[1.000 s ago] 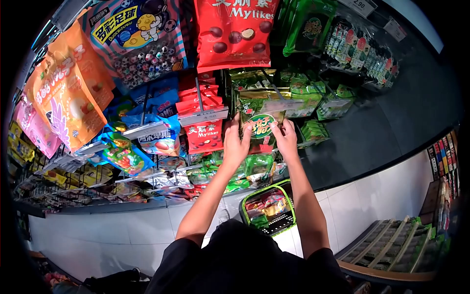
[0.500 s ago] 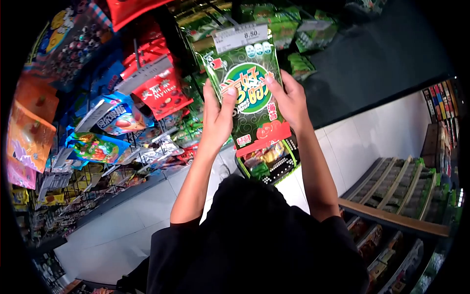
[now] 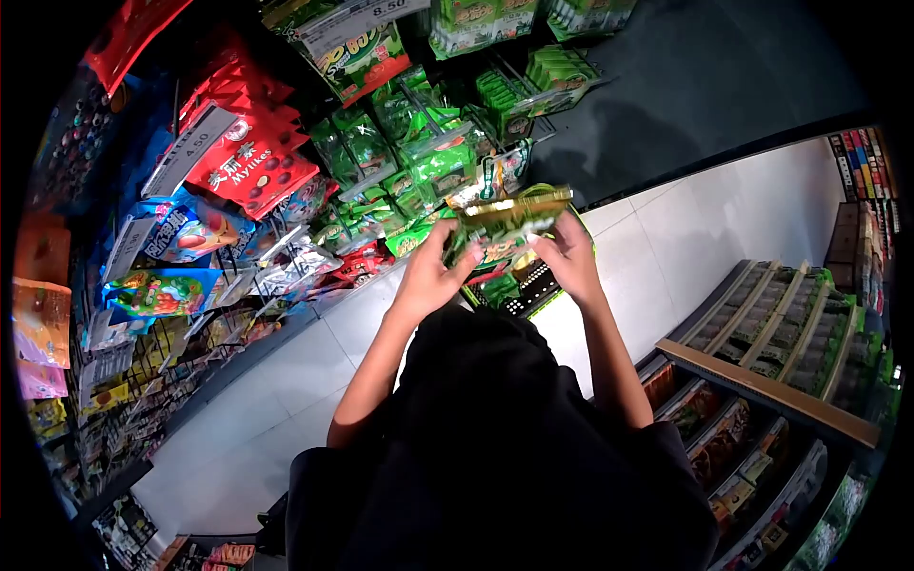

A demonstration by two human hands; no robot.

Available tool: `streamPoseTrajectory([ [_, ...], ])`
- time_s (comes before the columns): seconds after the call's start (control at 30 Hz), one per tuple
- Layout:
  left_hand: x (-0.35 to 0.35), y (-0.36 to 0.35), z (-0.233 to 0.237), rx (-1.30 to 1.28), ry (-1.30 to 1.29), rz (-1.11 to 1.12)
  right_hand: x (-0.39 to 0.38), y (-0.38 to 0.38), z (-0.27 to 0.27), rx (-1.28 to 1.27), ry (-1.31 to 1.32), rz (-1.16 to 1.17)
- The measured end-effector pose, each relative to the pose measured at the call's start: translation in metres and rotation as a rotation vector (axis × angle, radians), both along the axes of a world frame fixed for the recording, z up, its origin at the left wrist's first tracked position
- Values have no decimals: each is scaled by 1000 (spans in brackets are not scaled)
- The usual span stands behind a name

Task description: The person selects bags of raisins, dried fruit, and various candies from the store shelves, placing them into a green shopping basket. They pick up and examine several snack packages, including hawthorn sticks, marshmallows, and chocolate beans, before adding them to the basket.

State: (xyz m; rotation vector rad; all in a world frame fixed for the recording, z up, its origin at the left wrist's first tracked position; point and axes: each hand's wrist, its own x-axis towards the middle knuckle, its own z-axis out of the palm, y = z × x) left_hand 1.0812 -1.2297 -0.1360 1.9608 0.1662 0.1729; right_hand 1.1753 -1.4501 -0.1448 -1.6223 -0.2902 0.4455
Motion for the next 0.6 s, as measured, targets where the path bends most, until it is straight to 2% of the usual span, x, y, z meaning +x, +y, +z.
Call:
streamPoseTrajectory([
  [0.03,-2,-3,-26,37,-13,-58,-3,-13,-8,-115,-74,-61],
  [0.07,-4,-7,-32,39,94,-115,-10,-25,-12,-204,-315,-136],
  [0.1,-6,-13,-46,54,96,-121,-13,-35,-6,-198,-306,-116],
  [0.17,-9,-24,-70,54,170,-181,-19,-51,-8,-408,-505,-15],
  [0.23,-10,-39,-88,93,131,-255,-25,-56,-2,-543,-541,144],
  [0.33,-18,-59,-108,92,245,-340,-40,-75,-51,-677,-479,320],
  [0.37,-20,-64,-117,115,274,-354,-46,-79,-65,-662,-464,280],
  [0.47,-24,-77,-129,121,417,-375,-49,-92,-97,-679,-456,417],
  [0.57,-42,-87,-170,211,291,-327,-51,-102,-121,-760,-398,477],
  [0.6,-46,-88,-172,184,359,-305,-46,-104,-126,-783,-392,502],
])
